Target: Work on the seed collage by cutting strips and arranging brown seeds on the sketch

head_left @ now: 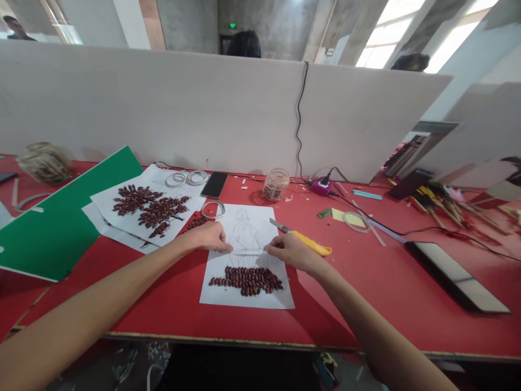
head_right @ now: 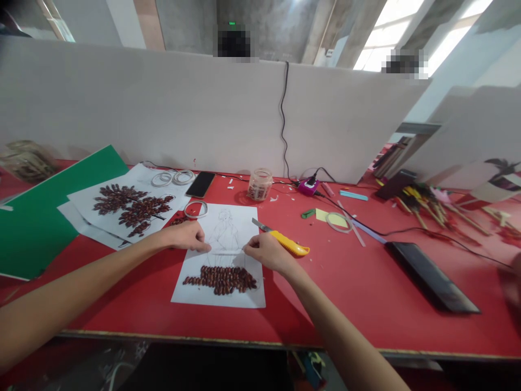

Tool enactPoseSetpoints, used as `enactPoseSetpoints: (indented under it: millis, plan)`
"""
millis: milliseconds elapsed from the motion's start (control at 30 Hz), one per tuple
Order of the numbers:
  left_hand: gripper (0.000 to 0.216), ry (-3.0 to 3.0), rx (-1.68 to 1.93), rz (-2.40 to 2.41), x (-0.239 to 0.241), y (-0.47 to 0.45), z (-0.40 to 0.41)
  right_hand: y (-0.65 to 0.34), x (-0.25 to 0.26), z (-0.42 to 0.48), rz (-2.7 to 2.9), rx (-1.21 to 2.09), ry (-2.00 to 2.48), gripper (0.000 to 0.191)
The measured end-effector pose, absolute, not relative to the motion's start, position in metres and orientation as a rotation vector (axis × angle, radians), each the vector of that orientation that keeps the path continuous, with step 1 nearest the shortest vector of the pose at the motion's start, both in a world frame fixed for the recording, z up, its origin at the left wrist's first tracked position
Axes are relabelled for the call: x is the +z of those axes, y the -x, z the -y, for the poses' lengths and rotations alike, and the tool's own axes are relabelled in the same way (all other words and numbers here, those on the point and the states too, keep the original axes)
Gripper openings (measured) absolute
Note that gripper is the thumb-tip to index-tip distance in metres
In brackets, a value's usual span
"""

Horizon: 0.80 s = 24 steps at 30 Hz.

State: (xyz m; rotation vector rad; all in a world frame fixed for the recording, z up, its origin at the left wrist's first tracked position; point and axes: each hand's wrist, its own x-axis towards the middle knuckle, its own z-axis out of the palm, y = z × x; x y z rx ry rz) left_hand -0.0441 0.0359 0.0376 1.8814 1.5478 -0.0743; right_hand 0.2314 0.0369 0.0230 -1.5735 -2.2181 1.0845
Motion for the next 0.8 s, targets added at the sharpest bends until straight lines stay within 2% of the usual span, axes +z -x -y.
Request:
enactPoseSetpoints:
  millis: [233, 467, 800]
  plan:
    - [0.034, -1.898, -0.070, -1.546, 0.033, 0.046, -0.037, -0.225, 0.030, -0.034, 2.196, 1.083, 1.578, 0.022]
    - [0.023, -2.030, 0.165, -1.249, 0.026, 0.047, -0.033, -0.225, 0.027, -0.034, 2.172, 1.107, 1.562, 0.023]
    - [0.018, -2.056, 0.006, -1.186, 0.027, 0.043, -0.040, -0.225, 0.029, -0.034, 2.154, 1.132, 1.571, 0.024]
